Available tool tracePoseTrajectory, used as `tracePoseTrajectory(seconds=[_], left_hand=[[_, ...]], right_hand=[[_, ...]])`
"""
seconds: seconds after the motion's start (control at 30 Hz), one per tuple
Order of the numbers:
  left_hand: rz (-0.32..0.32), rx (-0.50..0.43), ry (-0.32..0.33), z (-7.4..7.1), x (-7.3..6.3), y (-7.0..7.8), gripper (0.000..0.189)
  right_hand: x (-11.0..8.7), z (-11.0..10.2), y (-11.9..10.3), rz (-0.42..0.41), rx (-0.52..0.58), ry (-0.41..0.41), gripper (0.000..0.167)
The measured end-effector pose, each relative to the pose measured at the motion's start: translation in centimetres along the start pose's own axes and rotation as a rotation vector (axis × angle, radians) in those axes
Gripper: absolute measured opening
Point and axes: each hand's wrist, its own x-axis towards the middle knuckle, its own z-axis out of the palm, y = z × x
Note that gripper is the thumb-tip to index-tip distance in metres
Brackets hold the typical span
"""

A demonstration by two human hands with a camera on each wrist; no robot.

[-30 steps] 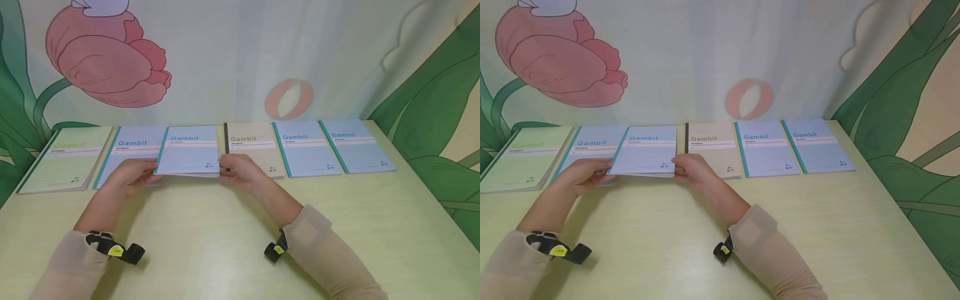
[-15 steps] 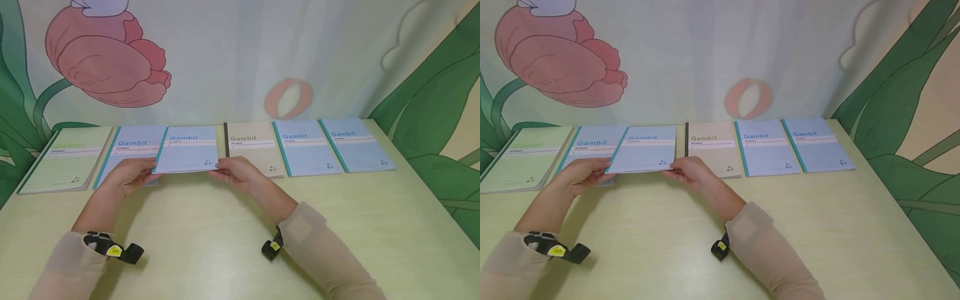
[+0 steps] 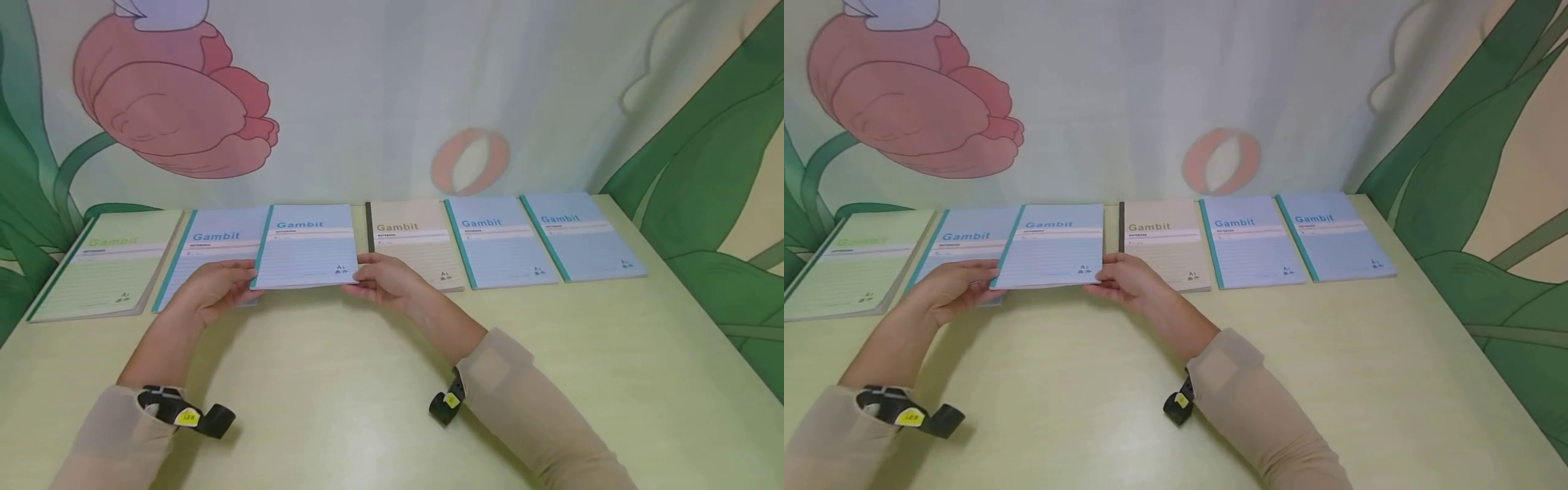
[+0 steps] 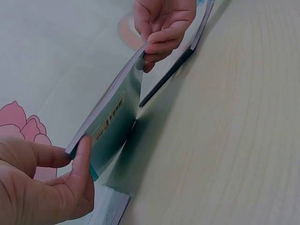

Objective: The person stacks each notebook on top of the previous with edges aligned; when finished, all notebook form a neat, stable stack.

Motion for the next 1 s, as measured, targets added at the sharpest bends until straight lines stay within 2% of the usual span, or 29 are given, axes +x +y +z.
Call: tracePoseTrajectory(seconds=[0.37, 0.6, 1.0], left_hand=[[0.015, 0.041, -0.021, 0.1, 0.0, -0.4, 0.047], [0.037, 0.117, -0.023, 0.5, 0.1, -0.4, 0.047], [0.072, 0.168, -0.014, 1.3, -0.1, -0.2, 0.046]], right_hand=[[0.0, -0.2, 0.0, -0.006, -0.02, -0.01, 0.041], [-0.1, -0.5, -0.1, -0.017, -0.024, -0.005, 0.043], [-0.5, -1.0, -0.3, -0.049, -0.056, 0.003, 0.048]])
